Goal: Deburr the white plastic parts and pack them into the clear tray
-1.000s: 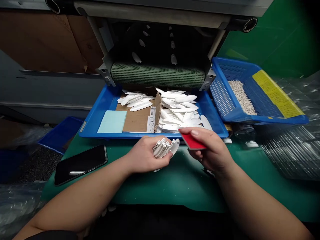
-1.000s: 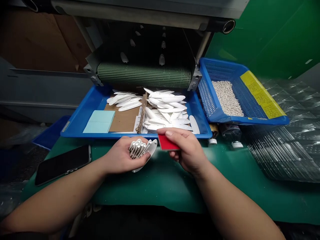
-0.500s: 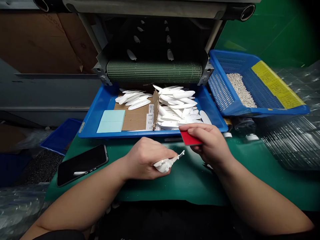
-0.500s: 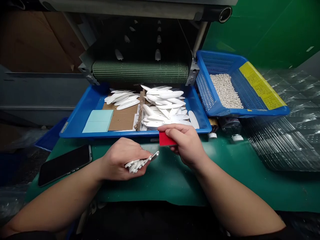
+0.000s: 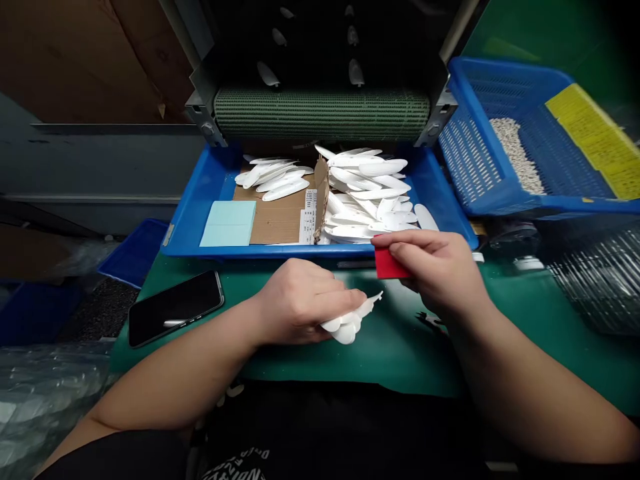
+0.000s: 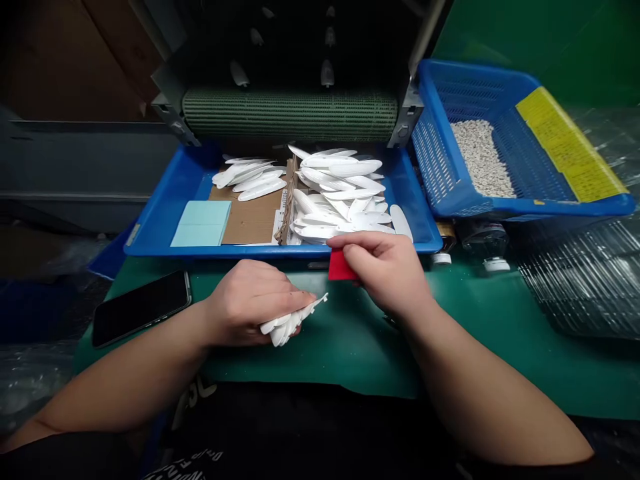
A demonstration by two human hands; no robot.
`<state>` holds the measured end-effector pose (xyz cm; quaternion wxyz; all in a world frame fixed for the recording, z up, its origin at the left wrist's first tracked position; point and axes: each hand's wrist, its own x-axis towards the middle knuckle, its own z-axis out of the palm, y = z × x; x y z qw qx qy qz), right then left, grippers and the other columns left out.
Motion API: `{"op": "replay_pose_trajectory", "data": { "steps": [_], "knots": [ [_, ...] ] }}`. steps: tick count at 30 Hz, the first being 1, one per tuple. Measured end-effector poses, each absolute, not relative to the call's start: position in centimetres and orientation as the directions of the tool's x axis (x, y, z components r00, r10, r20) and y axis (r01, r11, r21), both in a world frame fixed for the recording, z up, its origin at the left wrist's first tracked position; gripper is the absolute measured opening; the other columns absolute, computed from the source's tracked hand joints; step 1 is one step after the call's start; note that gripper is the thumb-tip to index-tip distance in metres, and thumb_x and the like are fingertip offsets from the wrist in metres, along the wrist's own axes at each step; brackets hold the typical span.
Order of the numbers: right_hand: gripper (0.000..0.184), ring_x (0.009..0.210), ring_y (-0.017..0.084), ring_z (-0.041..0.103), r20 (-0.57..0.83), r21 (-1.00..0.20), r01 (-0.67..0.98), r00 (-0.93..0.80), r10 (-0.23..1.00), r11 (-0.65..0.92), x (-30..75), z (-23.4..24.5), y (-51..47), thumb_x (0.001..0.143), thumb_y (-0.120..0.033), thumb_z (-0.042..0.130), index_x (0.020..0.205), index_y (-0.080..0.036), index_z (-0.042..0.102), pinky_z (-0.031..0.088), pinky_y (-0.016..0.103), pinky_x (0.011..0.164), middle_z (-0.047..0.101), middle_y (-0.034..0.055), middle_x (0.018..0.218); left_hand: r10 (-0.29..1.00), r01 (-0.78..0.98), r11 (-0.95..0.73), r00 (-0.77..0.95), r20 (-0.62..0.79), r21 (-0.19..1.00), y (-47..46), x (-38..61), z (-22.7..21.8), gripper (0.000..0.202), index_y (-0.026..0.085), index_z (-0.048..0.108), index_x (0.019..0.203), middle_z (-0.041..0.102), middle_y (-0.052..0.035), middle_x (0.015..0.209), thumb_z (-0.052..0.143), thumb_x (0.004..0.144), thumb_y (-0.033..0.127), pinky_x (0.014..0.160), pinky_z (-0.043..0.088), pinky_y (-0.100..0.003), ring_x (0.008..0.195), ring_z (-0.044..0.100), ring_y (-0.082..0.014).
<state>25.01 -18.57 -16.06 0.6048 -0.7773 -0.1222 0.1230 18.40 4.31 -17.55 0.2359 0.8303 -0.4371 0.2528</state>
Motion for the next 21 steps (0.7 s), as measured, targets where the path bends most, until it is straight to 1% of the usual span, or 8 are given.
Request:
{"op": "replay_pose_trajectory", "data": {
  "steps": [3,7,9,11,13,15,18,21],
  "knots": [
    [0.033,0.052,0.013,0.052,-0.148,-0.979,-0.047,0.835,0.530,-0.199,25.21,-16.11,-18.66,0.084,-0.036,0.066,0.104,-0.016,0.083,0.039,0.023,0.046,0.068,0.0059,0.072,-0.617,-0.846,-0.510,0.484,0.620,0.153,4.35,18.44,-17.60,0.023,0.018,0.068,0.108,0.073,0.0023,0.078,0.071,0.087,0.026,0.056,0.044,-0.029,0.062,0.061,-0.0103],
    [0.025,0.073,0.015,0.064,0.025,-0.916,0.155,0.942,0.334,-0.370,25.33,-16.00,-18.80,0.079,-0.024,0.064,0.095,-0.018,0.084,0.046,0.021,0.058,0.074,0.0053,0.089,-0.619,-0.846,-0.516,0.476,0.624,0.134,4.37,18.56,-17.68,0.023,0.017,0.068,0.107,0.073,0.0024,0.076,0.073,0.085,0.025,0.056,0.042,-0.030,0.061,0.060,-0.0112],
    [0.029,0.068,0.015,0.062,-0.012,-0.960,0.106,0.910,0.415,-0.261,25.34,-15.84,-18.86,0.083,-0.030,0.064,0.100,-0.017,0.083,0.044,0.022,0.053,0.074,0.0071,0.092,-0.630,-0.841,-0.526,0.487,0.605,0.129,4.34,18.56,-17.65,0.022,0.017,0.068,0.107,0.072,0.0025,0.076,0.071,0.086,0.023,0.056,0.042,-0.030,0.060,0.059,-0.0114],
    [0.033,0.059,0.014,0.058,-0.104,-0.960,0.047,0.855,0.508,-0.276,25.35,-15.71,-18.84,0.083,-0.032,0.064,0.104,-0.015,0.083,0.041,0.023,0.049,0.072,0.0067,0.081,-0.642,-0.843,-0.524,0.484,0.595,0.120,4.33,18.54,-17.58,0.019,0.018,0.068,0.107,0.072,0.0021,0.075,0.067,0.088,0.022,0.057,0.041,-0.030,0.060,0.059,-0.0114],
    [0.028,0.062,0.015,0.059,-0.082,-0.900,0.124,0.894,0.442,-0.418,25.38,-15.65,-18.78,0.079,-0.025,0.064,0.098,-0.017,0.084,0.044,0.023,0.053,0.071,0.0047,0.078,-0.646,-0.844,-0.524,0.480,0.593,0.112,4.36,18.51,-17.53,0.018,0.018,0.067,0.107,0.072,0.0014,0.075,0.066,0.089,0.022,0.058,0.040,-0.029,0.062,0.060,-0.0113],
    [0.025,0.070,0.015,0.063,0.026,-0.890,0.181,0.936,0.351,-0.417,25.39,-15.63,-18.79,0.078,-0.023,0.063,0.092,-0.020,0.084,0.045,0.021,0.057,0.074,0.0037,0.087,-0.649,-0.840,-0.531,0.489,0.583,0.113,4.41,18.48,-17.53,0.019,0.018,0.067,0.107,0.072,0.0010,0.076,0.067,0.089,0.023,0.058,0.040,-0.029,0.063,0.061,-0.0113],
    [0.030,0.067,0.015,0.061,-0.054,-0.958,0.097,0.864,0.501,-0.269,25.35,-15.66,-18.93,0.085,-0.033,0.063,0.101,-0.019,0.084,0.043,0.023,0.054,0.073,0.0054,0.086,-0.667,-0.834,-0.540,0.506,0.547,0.114,4.45,18.43,-17.63,0.019,0.020,0.067,0.106,0.071,0.0020,0.075,0.068,0.088,0.024,0.057,0.038,-0.031,0.061,0.058,-0.0116],
    [0.028,0.062,0.015,0.060,-0.063,-0.868,0.191,0.873,0.484,-0.458,25.39,-15.76,-19.01,0.081,-0.026,0.063,0.098,-0.019,0.084,0.043,0.024,0.053,0.071,0.0031,0.076,-0.671,-0.834,-0.542,0.505,0.543,0.106,4.40,18.38,-17.74,0.016,0.021,0.066,0.104,0.069,0.0032,0.073,0.066,0.088,0.023,0.056,0.037,-0.032,0.060,0.054,-0.0113]
  ]
}}
